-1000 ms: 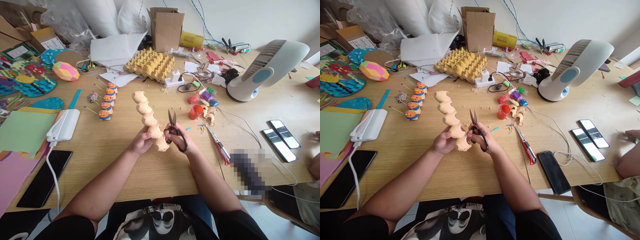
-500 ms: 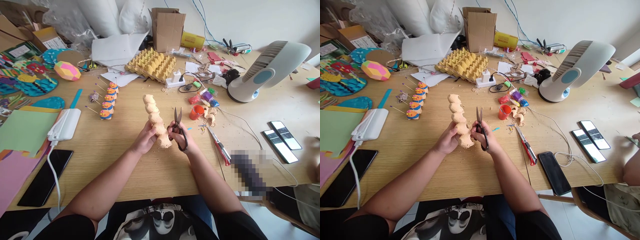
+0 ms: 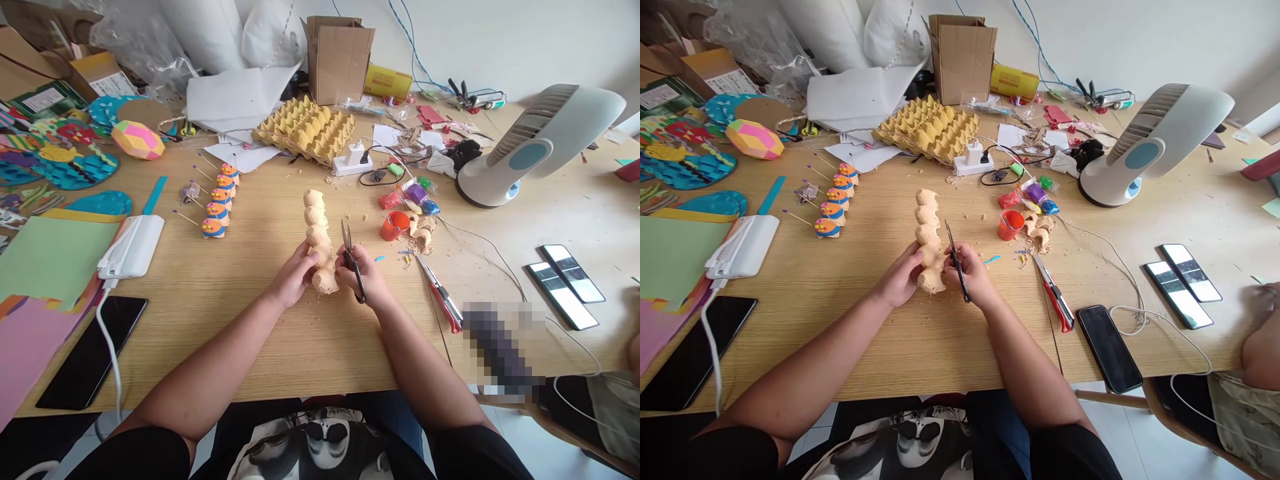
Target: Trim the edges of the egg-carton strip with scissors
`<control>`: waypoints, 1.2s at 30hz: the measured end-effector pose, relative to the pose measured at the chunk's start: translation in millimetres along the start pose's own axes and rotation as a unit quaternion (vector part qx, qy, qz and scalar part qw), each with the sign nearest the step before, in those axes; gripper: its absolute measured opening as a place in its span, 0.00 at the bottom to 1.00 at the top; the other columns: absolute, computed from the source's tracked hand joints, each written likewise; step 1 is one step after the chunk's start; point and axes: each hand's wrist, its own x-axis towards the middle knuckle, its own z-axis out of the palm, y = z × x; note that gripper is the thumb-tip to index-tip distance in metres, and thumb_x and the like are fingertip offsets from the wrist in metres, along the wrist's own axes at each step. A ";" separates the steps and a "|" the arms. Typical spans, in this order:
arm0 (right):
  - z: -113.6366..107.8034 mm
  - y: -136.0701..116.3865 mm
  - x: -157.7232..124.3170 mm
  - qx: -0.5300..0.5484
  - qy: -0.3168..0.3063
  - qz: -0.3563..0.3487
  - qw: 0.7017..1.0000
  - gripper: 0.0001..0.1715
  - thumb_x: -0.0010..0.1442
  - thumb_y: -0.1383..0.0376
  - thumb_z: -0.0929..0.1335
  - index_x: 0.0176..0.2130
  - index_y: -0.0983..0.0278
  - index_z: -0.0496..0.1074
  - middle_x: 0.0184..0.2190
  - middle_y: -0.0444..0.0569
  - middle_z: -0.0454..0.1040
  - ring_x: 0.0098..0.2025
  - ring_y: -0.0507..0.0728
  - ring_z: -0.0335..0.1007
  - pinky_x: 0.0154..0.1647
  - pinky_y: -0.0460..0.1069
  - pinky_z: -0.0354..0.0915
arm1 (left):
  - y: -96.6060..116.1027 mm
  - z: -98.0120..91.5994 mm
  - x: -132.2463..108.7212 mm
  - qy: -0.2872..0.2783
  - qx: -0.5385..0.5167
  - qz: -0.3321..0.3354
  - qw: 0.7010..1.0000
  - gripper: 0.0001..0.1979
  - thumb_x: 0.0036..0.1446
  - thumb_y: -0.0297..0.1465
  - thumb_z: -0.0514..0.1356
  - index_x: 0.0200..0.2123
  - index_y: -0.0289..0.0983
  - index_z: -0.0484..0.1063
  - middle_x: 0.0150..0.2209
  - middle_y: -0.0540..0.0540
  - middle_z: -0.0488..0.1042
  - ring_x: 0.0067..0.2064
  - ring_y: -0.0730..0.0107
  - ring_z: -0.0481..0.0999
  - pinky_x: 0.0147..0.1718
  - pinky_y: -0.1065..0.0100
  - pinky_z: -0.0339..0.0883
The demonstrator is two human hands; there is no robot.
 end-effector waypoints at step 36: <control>-1.1 -1.5 -5.9 -0.434 0.018 -0.053 0.899 0.10 0.63 0.60 0.72 0.46 0.57 0.75 0.27 0.42 0.74 0.30 0.56 0.67 0.33 0.48 0.55 | 2.8 -7.0 -0.9 0.082 -0.067 0.149 0.983 0.23 0.56 0.38 0.66 0.56 0.48 0.77 0.52 0.47 0.81 0.51 0.57 0.80 0.48 0.58 0.76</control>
